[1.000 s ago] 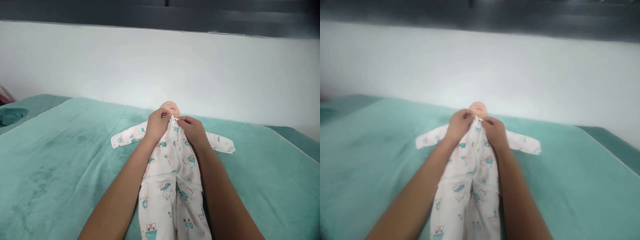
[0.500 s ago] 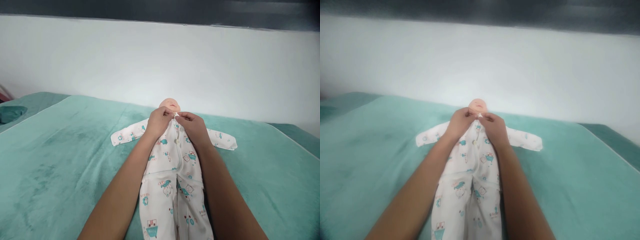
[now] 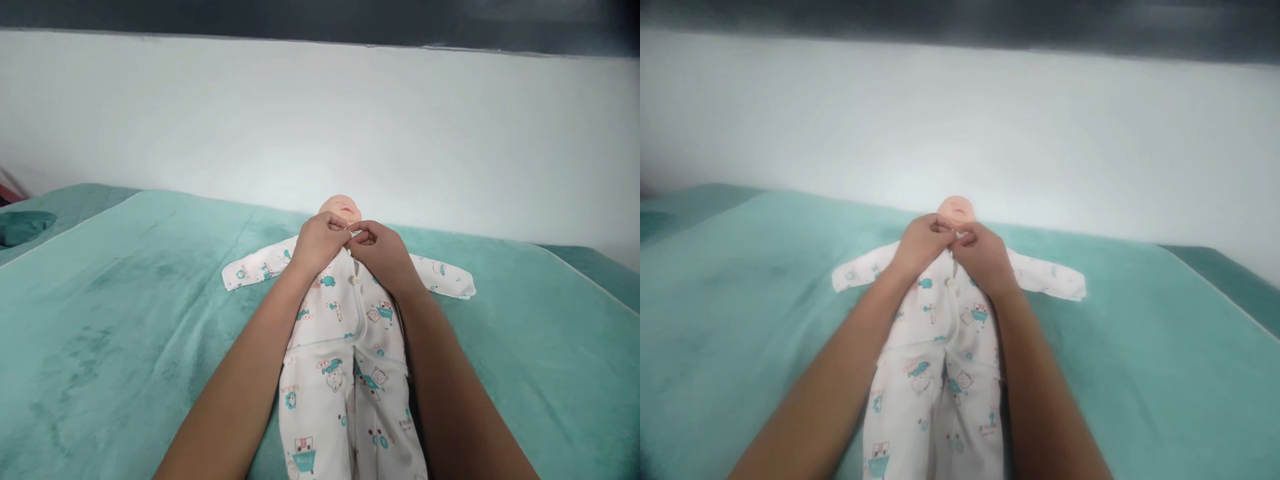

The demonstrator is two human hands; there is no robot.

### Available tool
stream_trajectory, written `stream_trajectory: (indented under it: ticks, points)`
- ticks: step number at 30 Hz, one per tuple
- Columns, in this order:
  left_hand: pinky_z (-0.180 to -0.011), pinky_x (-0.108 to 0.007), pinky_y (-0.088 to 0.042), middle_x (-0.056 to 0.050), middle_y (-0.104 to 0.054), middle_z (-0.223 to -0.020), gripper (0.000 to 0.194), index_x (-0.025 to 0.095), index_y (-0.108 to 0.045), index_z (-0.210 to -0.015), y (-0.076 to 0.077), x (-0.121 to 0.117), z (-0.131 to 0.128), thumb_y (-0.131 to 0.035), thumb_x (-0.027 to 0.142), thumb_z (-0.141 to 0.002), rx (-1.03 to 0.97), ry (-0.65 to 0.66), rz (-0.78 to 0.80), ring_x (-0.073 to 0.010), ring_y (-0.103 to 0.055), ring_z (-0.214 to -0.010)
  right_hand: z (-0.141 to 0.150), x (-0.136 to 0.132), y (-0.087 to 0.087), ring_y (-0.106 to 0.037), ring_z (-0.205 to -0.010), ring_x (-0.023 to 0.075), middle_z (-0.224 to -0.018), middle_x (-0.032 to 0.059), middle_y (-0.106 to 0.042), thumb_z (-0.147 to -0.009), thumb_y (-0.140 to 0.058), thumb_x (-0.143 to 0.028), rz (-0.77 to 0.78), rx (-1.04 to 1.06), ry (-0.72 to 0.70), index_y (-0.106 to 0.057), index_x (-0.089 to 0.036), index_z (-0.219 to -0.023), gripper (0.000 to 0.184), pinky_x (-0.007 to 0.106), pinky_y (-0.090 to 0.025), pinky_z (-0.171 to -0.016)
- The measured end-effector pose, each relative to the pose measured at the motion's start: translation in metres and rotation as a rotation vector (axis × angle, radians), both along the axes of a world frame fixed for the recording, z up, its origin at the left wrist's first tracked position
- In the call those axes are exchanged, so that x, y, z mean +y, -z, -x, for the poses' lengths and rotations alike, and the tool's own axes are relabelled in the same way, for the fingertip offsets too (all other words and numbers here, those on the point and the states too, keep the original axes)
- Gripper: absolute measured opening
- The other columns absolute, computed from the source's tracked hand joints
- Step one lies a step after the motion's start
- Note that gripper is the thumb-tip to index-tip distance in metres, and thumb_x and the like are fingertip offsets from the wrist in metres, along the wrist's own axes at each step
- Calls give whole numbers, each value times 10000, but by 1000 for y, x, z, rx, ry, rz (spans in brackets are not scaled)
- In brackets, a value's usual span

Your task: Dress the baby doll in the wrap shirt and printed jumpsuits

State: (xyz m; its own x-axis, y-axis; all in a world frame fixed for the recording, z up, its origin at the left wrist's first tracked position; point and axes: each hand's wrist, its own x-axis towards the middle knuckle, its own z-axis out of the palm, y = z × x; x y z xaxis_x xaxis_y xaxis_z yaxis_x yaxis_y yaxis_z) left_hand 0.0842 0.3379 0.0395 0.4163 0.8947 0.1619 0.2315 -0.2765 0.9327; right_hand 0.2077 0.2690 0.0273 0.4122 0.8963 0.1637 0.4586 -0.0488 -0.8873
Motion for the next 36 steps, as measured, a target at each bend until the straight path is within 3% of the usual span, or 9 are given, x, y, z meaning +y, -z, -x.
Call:
stream_trajectory:
  ticks: [4,9,16,21,26,29,36]
  points:
    - [-574,-257,-414,28,-653,-663,290,196,-666,-894,0,1,1,-600,111,-624,-93,15,115,-126,-552,-586,-3,2,3,-620,-732,166,-840,3,-695,-687,-687,-293,-28,101,-50,-658,-221,-1071,392,286,-460,-657]
    - [-651,-270,-467,-2,-693,-767,272,180,-666,-917,2,1,2,-650,134,-649,-236,39,200,-135,-593,-648,-4,2,4,-607,-704,153,-836,-1,-685,-690,-728,-322,-51,170,-65,-615,-209,-1096,436,279,-446,-644]
    - [-794,-285,-481,-36,-705,-915,191,171,-685,-902,6,4,0,-646,169,-715,-113,-27,-9,-158,-631,-816,-8,3,9,-567,-693,143,-762,-12,-644,-751,-681,-387,-128,268,11,-660,-213,-898,228,277,-430,-662]
    - [-766,-273,-471,-24,-690,-882,174,176,-685,-909,3,-5,8,-606,183,-754,-108,-33,-22,-145,-607,-787,-11,-1,2,-547,-696,148,-737,-11,-626,-749,-664,-372,-76,237,1,-668,-208,-834,185,284,-411,-663]
    - [-650,-262,-436,7,-642,-740,133,205,-673,-784,-2,-30,20,-575,283,-828,-56,24,-52,-139,-558,-688,-10,-18,-21,-458,-590,138,-665,-17,-583,-782,-626,-437,131,-114,4,-574,-223,-713,231,284,-328,-550]
    - [-651,-271,-436,3,-644,-765,139,220,-671,-788,1,-40,24,-577,310,-838,9,18,-123,-141,-556,-690,-1,-32,-34,-394,-530,129,-617,-20,-543,-802,-597,-425,250,-319,-55,-459,-230,-640,288,285,-264,-495]
    - [-707,-296,-433,-14,-669,-834,70,220,-657,-792,12,-43,25,-596,249,-808,94,-55,-185,-159,-579,-769,23,-49,-38,-338,-463,132,-559,-2,-507,-802,-555,-284,275,-579,-73,-356,-246,-630,266,311,-199,-488]
